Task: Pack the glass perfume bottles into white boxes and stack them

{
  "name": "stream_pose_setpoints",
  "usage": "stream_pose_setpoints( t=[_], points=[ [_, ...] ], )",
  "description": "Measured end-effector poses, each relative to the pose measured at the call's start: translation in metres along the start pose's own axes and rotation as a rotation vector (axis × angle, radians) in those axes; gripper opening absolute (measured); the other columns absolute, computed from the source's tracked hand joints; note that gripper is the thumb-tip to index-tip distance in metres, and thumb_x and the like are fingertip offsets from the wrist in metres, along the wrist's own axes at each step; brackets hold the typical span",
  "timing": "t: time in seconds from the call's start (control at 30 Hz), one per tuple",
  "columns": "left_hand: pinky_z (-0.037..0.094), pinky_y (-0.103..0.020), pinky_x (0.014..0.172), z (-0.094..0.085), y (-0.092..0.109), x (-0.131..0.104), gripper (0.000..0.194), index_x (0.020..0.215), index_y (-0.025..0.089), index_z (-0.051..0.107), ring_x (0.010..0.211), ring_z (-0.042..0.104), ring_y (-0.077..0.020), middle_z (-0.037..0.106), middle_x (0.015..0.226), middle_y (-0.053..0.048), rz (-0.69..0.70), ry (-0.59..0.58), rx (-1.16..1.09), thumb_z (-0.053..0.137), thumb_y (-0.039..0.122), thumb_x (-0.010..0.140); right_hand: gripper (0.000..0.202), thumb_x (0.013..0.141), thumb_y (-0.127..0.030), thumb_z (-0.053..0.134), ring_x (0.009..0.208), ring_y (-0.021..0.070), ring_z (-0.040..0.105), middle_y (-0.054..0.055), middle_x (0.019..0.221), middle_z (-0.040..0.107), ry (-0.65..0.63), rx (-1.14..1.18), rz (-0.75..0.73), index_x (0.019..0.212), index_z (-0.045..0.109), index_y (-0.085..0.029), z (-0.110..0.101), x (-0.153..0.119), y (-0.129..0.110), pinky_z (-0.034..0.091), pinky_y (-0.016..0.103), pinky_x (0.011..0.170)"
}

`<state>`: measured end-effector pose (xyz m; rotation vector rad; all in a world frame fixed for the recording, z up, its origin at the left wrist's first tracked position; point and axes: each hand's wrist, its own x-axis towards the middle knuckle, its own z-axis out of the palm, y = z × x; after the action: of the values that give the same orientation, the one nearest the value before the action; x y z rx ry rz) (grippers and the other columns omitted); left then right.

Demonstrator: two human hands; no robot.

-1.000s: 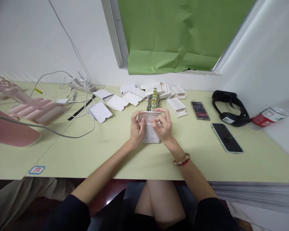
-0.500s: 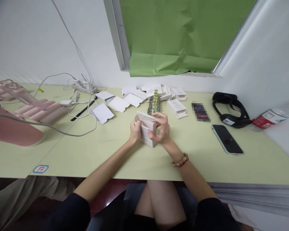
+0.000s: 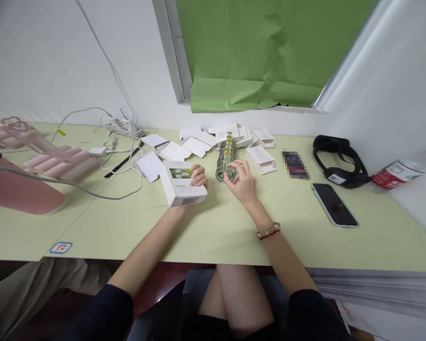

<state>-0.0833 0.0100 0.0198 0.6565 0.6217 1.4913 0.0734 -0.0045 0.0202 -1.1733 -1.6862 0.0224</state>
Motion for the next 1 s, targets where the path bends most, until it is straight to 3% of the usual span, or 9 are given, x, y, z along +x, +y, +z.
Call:
stream_pose_setpoints(
  t=[0.13,0.23,0.43,0.7,0.87,1.0],
  points=[
    [0.022,-0.025,0.043,-0.012,-0.01,0.019,0.031,0.067,0.021,0.049,0.041,0.016,-0.0069,0.037,0.062,0.001,-0.035,-0.057,0.073,0.033,0.038,0.087,0.045,0.072,-0.035,0.062,0.042,0.0057,0.047,0.006,0.109,0.057,-0.056,-0.036,0.054,0.113,0.049,-0.023,0.003,-0.001,0.008,0.045,0.026,0.049],
    [0.024,-0.024,0.043,-0.014,-0.011,0.021,0.029,0.069,0.021,0.053,0.043,0.02,-0.0075,0.031,0.059,0.002,-0.051,-0.065,0.066,0.035,0.034,0.087,0.053,0.07,-0.038,0.064,0.04,0.0064,0.046,0.004,0.105,0.061,-0.109,-0.033,0.083,0.118,0.045,-0.025,0.006,-0.002,0.014,0.044,0.027,0.049],
    [0.024,-0.022,0.04,-0.002,0.004,0.002,0.027,0.065,0.019,0.051,0.043,0.013,-0.0079,0.017,0.055,0.005,-0.062,-0.055,-0.025,0.036,0.018,0.088,0.039,0.081,-0.037,0.052,0.042,0.0069,0.049,0.005,0.105,0.061,-0.153,-0.007,0.137,0.117,0.047,-0.022,0.005,0.0,0.015,0.044,0.027,0.053],
    [0.024,-0.024,0.043,0.006,0.003,-0.011,0.029,0.061,0.02,0.041,0.043,0.012,-0.0107,0.014,0.05,0.005,-0.085,-0.032,-0.105,0.031,0.017,0.089,0.031,0.081,-0.039,0.052,0.045,0.0078,0.049,0.002,0.095,0.062,-0.189,-0.021,0.16,0.108,0.053,-0.022,0.0,0.003,0.015,0.042,0.027,0.056],
    [0.022,-0.024,0.043,0.004,-0.005,-0.009,0.032,0.059,0.02,0.035,0.043,0.01,-0.0114,0.014,0.048,0.005,-0.143,0.001,-0.245,0.027,0.017,0.09,0.043,0.079,-0.045,0.052,0.051,0.0108,0.052,0.006,0.102,0.061,-0.266,-0.084,0.165,0.115,0.05,-0.021,0.005,-0.002,0.014,0.042,0.028,0.058],
    [0.023,-0.023,0.044,-0.003,-0.008,-0.003,0.032,0.059,0.019,0.033,0.043,0.012,-0.0113,0.015,0.048,0.005,-0.144,-0.019,-0.322,0.027,0.018,0.09,0.047,0.079,-0.049,0.05,0.061,0.0173,0.058,0.004,0.079,0.064,-0.368,-0.116,0.193,0.117,0.049,-0.021,0.007,-0.003,0.016,0.041,0.027,0.058]
  ],
)
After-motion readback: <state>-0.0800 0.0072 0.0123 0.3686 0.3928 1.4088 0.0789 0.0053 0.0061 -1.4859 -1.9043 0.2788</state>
